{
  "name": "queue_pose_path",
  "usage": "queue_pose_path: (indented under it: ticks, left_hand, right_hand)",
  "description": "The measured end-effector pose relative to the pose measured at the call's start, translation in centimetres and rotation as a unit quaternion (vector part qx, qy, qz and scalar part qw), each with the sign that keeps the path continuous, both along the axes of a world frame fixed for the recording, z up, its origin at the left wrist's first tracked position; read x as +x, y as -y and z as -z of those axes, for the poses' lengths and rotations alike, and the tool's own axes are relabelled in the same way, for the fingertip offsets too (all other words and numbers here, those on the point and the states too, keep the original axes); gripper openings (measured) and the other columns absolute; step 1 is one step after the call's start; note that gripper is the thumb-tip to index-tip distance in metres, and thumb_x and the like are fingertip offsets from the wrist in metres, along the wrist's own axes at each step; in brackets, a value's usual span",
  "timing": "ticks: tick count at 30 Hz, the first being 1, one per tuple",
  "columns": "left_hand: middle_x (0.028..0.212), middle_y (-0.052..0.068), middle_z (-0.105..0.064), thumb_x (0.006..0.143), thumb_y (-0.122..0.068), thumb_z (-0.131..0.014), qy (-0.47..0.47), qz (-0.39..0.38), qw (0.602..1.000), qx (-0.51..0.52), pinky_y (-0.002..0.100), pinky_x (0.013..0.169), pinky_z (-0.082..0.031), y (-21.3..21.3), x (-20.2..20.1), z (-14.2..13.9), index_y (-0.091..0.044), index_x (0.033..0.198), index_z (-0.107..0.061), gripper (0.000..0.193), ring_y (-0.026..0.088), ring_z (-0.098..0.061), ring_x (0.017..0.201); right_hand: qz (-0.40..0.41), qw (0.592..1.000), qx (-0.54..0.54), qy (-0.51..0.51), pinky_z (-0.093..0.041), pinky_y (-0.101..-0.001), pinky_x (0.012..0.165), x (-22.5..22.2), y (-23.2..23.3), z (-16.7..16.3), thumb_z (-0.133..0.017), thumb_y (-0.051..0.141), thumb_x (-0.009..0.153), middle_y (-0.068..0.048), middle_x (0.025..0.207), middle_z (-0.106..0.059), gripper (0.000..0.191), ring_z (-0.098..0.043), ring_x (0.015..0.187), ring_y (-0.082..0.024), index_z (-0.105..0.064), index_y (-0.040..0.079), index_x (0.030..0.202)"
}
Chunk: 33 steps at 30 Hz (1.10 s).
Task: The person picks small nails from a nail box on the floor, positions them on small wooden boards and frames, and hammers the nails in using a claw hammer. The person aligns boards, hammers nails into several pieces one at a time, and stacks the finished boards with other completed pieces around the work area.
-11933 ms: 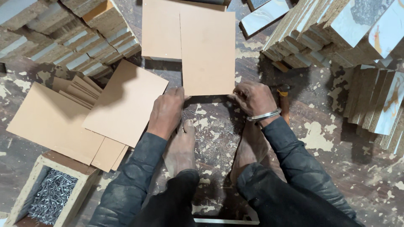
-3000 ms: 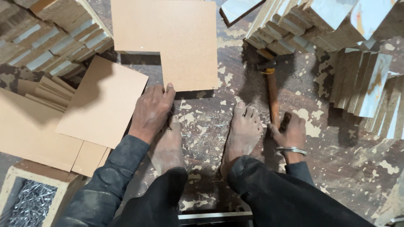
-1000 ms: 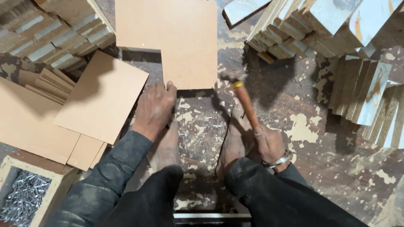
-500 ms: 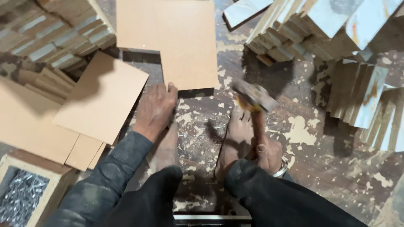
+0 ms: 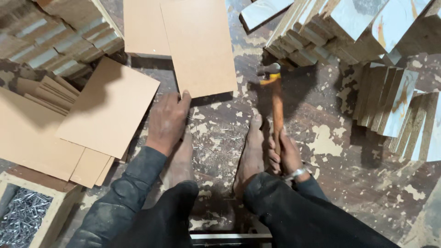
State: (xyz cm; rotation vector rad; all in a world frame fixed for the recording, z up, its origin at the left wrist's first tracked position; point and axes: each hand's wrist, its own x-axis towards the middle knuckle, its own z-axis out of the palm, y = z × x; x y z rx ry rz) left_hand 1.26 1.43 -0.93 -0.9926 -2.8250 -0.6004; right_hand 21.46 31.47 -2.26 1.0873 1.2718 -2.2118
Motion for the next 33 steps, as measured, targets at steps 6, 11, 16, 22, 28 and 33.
queue_pose_path:
  ticks: [6, 11, 16, 22, 28, 33]
  left_hand:
    - [0.092, 0.016, -0.064, 0.086, 0.002, -0.064, -0.005, 0.011, 1.000, -0.015, 0.039, 0.068, -0.057, 0.8, -1.3, 0.8, 0.002, 0.120, -0.067, 0.034, 0.031, -0.067, 0.087]
    - [0.090, 0.016, -0.064, 0.085, 0.005, -0.064, 0.004, 0.063, 0.997, -0.037, 0.038, 0.066, -0.057, 1.4, -2.1, 1.1, 0.004, 0.122, -0.067, 0.037, 0.030, -0.067, 0.085]
    - [0.093, 0.017, -0.065, 0.082, 0.005, -0.063, 0.013, 0.060, 0.996, -0.059, 0.038, 0.068, -0.059, 1.1, -2.1, 1.0, 0.005, 0.119, -0.065, 0.037, 0.031, -0.068, 0.088]
    - [0.093, 0.018, -0.064, 0.082, 0.005, -0.062, 0.003, 0.071, 0.996, -0.052, 0.039, 0.065, -0.059, 1.4, -2.5, 0.2, 0.006, 0.118, -0.064, 0.036, 0.033, -0.069, 0.089]
    - [0.094, 0.019, -0.064, 0.089, 0.002, -0.061, 0.048, 0.023, 0.995, -0.088, 0.040, 0.065, -0.058, 0.7, -1.9, 0.7, 0.004, 0.113, -0.064, 0.024, 0.034, -0.068, 0.085]
    - [0.095, 0.021, -0.066, 0.082, 0.005, -0.060, 0.004, 0.011, 1.000, -0.029, 0.040, 0.067, -0.059, 0.9, -1.9, 0.5, 0.005, 0.116, -0.064, 0.034, 0.036, -0.069, 0.086]
  right_hand:
    - [-0.053, 0.968, -0.247, 0.003, -0.030, -0.0264, 0.027, -1.2, 0.2, -0.6, -0.033, 0.063, 0.107, 0.001, 0.047, -0.037, 0.060, -0.036, 0.029, -0.013, -0.043, 0.010, 0.081]
    - [0.055, 0.961, -0.262, -0.067, -0.031, -0.0262, 0.026, 0.1, 0.6, -1.4, -0.030, 0.064, 0.106, 0.005, 0.047, -0.037, 0.060, -0.036, 0.029, -0.010, -0.042, 0.012, 0.079]
    - [-0.033, 0.956, -0.291, 0.008, -0.030, -0.0248, 0.028, -0.7, 1.8, -0.8, -0.031, 0.062, 0.109, 0.004, 0.049, -0.037, 0.061, -0.036, 0.032, -0.008, -0.042, 0.011, 0.079]
    - [-0.029, 0.962, -0.271, 0.018, -0.030, -0.0274, 0.025, -1.2, -0.6, -2.2, -0.031, 0.063, 0.105, 0.003, 0.045, -0.035, 0.060, -0.033, 0.028, -0.013, -0.043, 0.011, 0.077]
    - [0.011, 0.947, -0.307, -0.099, -0.031, -0.0277, 0.029, -0.7, 1.1, -0.2, -0.031, 0.055, 0.113, 0.003, 0.052, -0.034, 0.058, -0.033, 0.035, -0.014, -0.041, 0.012, 0.076]
    - [-0.048, 0.966, -0.250, 0.036, -0.027, -0.0247, 0.026, -0.8, 1.0, -0.6, -0.032, 0.057, 0.107, 0.002, 0.046, -0.034, 0.058, -0.029, 0.029, -0.010, -0.043, 0.010, 0.077]
